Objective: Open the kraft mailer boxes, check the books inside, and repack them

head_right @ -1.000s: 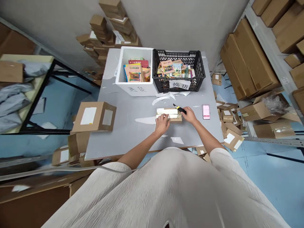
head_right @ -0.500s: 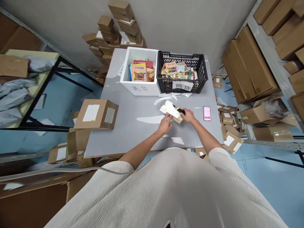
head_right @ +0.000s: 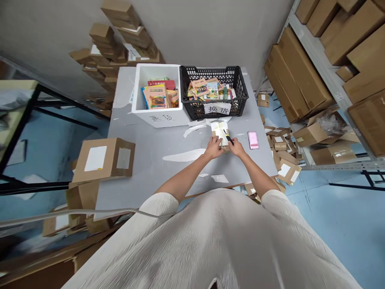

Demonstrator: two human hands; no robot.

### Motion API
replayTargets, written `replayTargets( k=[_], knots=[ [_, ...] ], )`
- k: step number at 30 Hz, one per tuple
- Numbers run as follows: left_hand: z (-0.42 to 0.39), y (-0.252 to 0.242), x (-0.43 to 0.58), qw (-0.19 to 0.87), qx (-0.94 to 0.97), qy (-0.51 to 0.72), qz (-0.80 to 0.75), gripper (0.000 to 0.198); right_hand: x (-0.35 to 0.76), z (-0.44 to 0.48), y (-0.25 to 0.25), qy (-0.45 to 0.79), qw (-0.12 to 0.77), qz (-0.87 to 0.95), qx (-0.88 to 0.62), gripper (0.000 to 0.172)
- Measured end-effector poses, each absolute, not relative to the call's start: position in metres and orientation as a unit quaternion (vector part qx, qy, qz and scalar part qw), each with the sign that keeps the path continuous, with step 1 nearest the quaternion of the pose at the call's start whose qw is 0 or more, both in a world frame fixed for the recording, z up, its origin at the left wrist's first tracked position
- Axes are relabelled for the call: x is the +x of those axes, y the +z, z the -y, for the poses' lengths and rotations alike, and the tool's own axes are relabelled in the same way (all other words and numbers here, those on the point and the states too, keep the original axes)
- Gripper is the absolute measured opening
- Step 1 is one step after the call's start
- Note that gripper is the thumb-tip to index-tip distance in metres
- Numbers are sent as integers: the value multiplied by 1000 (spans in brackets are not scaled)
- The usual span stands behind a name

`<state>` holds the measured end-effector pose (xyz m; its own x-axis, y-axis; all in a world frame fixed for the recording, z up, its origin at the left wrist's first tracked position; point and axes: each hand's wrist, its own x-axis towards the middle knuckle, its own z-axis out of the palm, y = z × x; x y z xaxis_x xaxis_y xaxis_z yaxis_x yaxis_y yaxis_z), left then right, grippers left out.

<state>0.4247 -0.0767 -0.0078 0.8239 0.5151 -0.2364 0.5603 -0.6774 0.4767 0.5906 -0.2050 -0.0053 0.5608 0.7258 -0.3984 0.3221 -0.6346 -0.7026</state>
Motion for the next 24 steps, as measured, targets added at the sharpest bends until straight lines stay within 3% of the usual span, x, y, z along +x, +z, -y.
replayTargets(
  k=[7,13,20,24],
  knots=[
    [91,-3,455,266,924,-68,-267,77,590,221,-3,412,378,222,-799,29],
    [116,-2,471,232,926,-89,-283,86,612,238,-12,374,365,195,-830,34],
    [90,6,452,203,955,-108,-187,97,638,238,-22,269,388,264,-841,45],
    [62,9,410,209,959,-139,-134,106,629,231,-21,329,369,306,-814,54]
  ],
)
